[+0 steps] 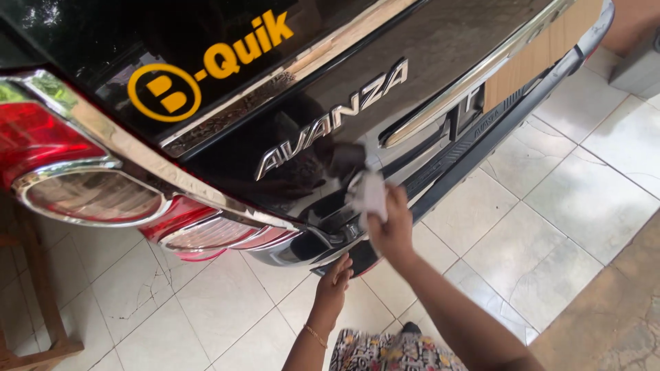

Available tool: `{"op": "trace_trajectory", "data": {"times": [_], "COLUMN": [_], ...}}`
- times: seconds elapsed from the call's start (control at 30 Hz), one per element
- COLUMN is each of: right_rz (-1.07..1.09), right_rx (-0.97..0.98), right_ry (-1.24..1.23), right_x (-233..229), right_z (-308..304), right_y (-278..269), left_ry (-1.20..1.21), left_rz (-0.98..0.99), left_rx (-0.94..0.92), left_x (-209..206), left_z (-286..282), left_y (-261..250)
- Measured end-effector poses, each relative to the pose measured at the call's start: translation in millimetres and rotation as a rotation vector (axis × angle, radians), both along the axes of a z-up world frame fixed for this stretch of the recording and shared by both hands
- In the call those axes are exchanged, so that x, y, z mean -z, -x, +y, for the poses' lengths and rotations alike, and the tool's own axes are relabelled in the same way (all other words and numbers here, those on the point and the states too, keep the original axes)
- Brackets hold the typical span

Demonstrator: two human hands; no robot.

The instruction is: Cleaning the rear exterior of a black car with a cloth and soapy water.

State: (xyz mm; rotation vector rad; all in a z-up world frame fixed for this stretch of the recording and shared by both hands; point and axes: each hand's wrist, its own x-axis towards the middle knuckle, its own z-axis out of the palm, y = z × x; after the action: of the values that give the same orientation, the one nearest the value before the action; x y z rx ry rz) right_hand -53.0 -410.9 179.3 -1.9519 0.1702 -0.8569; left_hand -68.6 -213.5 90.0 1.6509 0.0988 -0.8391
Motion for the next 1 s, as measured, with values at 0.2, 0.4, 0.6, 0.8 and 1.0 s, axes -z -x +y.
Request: {"op": "trace_trajectory", "data": {"times": [0.2,0.4,0.6,0.8,1.0], "right_rz": [0.009,0.213,-0.073,-0.035,0.174], "right_rx": [0.155,-0.143,0.296,0.326,0.167], "right_ry": [0.241,0.351,0.23,0.44,0.472], "right_x": [-3,13,-65,-52,-67], "right_z": [36,46,54,54,52], "right_y": [-20,0,-32,-24,-6], "left_ry": [0.147,0.098,0.278,0.276,0.198], "left_rz": [-0.145,-0.076,-0.128,-0.171,-0.135], "left_rx": [0.023,0.117,0.184,0.245,0.312], "left_x": [-45,-85,-98,-98,-124], "left_z": [5,13,33,37,31], "left_y": [-20,-33,-48,-59,-55]}}
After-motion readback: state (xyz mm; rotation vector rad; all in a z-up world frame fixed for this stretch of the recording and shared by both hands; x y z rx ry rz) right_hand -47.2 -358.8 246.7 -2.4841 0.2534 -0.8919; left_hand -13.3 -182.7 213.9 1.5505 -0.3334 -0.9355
